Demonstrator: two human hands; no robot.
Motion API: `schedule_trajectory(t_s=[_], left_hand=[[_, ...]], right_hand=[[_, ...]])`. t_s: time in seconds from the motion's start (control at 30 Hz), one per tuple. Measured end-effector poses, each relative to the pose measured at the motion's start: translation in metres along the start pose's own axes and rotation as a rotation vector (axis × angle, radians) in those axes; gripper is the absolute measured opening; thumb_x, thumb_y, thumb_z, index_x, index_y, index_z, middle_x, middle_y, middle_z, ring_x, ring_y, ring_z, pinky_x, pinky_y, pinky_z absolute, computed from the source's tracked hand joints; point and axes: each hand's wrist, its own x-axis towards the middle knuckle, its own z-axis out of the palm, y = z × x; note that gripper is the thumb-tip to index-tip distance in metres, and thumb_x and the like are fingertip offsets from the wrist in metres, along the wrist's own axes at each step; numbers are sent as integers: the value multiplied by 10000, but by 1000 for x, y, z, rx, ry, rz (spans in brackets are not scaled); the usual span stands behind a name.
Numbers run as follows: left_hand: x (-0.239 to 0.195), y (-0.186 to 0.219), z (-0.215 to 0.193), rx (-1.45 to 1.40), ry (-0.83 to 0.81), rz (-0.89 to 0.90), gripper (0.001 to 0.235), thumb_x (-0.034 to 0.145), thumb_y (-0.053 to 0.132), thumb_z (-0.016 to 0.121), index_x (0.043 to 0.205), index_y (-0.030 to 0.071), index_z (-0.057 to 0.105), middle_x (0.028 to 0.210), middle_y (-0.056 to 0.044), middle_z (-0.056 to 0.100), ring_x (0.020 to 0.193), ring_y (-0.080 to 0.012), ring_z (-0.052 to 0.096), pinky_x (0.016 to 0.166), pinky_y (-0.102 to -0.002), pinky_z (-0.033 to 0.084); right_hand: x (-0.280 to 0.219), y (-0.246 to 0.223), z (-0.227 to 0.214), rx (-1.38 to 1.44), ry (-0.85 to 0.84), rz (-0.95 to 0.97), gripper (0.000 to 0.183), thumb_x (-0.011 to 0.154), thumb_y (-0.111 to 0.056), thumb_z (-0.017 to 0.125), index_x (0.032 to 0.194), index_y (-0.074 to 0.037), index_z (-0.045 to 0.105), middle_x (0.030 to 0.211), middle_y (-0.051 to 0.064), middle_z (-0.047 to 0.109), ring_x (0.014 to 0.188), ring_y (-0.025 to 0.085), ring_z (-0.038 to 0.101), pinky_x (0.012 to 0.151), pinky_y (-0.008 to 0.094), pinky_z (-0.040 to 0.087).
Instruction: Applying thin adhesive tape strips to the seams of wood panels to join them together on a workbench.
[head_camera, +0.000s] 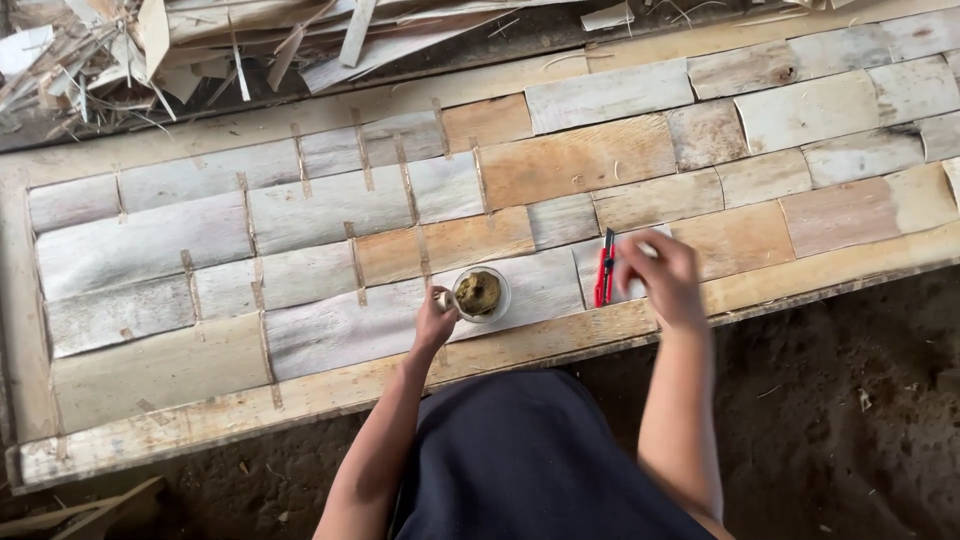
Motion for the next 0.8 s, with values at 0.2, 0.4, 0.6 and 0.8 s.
schedule_trajectory(t_s=[0.2, 0.4, 0.6, 0.8], left_hand=[[-3, 6, 25, -82, 88, -51, 449, 791, 183, 699, 1219, 212, 571, 1179, -251, 700, 1074, -415, 698, 972, -494, 531], [-5, -3, 46, -119, 198, -41, 472, 773, 175, 734, 1225, 194, 601, 1293, -256, 634, 1274, -416, 584, 1082, -481, 465], [-5, -2, 55, -119, 248, -62, 484, 779, 191, 732, 1245, 207, 604, 1326, -223, 612, 1308, -384, 556, 1118, -475, 440], [-7, 12, 51, -320, 283, 0, 394, 829, 34, 656, 1208, 122, 592, 889, -203, 679, 668, -266, 739, 752, -380, 585]], right_hand=[[-41, 198, -73, -889, 248, 812, 632, 774, -446, 875, 1218, -65, 637, 1127, 153, 666, 1096, 393, 676, 896, 519, 578], [-63, 246, -84, -1013, 120, 1037, 784, 690, -504, 827, 1291, -120, 500, 1254, 116, 553, 1239, 354, 602, 1036, 525, 516], [-73, 276, -118, -1120, 133, 955, 589, 702, -397, 773, 1199, -138, 594, 1113, 98, 667, 1112, 346, 689, 942, 527, 567], [-74, 273, -166, -1125, 439, 762, 448, 740, -263, 812, 1105, -66, 642, 1015, 115, 679, 1041, 368, 684, 906, 514, 554]])
